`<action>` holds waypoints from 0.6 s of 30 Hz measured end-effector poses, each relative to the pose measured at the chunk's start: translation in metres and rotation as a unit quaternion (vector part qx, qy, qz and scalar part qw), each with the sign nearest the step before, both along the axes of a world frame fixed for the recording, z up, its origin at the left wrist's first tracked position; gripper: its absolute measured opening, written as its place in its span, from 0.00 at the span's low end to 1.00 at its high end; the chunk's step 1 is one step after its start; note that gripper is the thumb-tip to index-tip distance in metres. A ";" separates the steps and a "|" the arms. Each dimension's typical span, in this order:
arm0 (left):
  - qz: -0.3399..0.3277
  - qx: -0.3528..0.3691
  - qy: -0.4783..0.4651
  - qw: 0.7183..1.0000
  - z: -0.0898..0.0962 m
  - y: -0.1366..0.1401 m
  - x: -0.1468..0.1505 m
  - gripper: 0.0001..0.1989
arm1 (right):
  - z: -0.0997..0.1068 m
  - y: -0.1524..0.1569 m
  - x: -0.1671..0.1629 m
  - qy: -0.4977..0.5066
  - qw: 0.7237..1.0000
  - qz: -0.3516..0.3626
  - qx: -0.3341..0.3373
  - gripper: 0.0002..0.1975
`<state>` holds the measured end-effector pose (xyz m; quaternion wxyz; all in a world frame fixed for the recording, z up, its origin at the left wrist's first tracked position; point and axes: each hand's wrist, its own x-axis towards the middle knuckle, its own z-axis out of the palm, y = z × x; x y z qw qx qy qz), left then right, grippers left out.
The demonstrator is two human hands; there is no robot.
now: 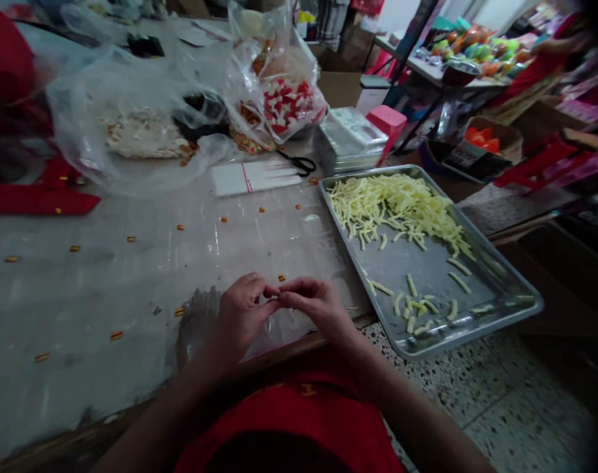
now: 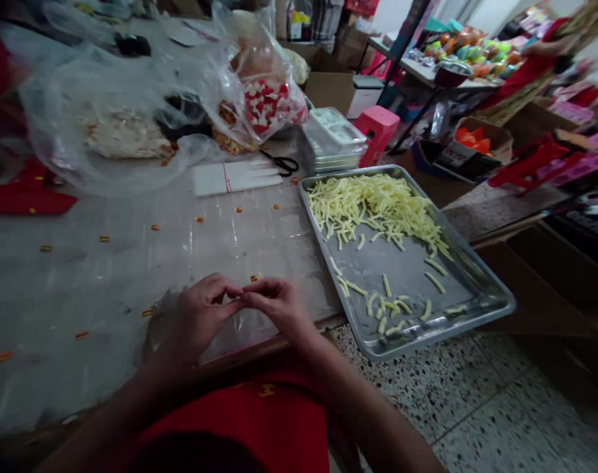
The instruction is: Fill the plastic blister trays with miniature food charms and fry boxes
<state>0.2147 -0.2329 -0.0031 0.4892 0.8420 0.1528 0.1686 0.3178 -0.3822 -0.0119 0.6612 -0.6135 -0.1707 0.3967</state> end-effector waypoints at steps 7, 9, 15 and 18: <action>-0.066 -0.102 0.095 0.988 -0.004 -0.036 0.017 0.09 | 0.004 -0.055 0.012 -0.079 0.993 0.009 -0.091 0.15; -0.058 -0.184 0.108 0.975 -0.003 -0.039 0.027 0.17 | 0.005 -0.059 0.033 -0.244 0.955 -0.035 -0.163 0.11; 0.032 -0.458 0.087 0.884 0.006 -0.007 0.019 0.11 | -0.004 -0.047 0.079 -0.508 0.796 0.045 -0.327 0.07; 0.060 -0.489 0.079 0.867 0.010 0.014 0.000 0.10 | -0.017 -0.048 0.082 -0.551 0.768 0.083 -0.316 0.13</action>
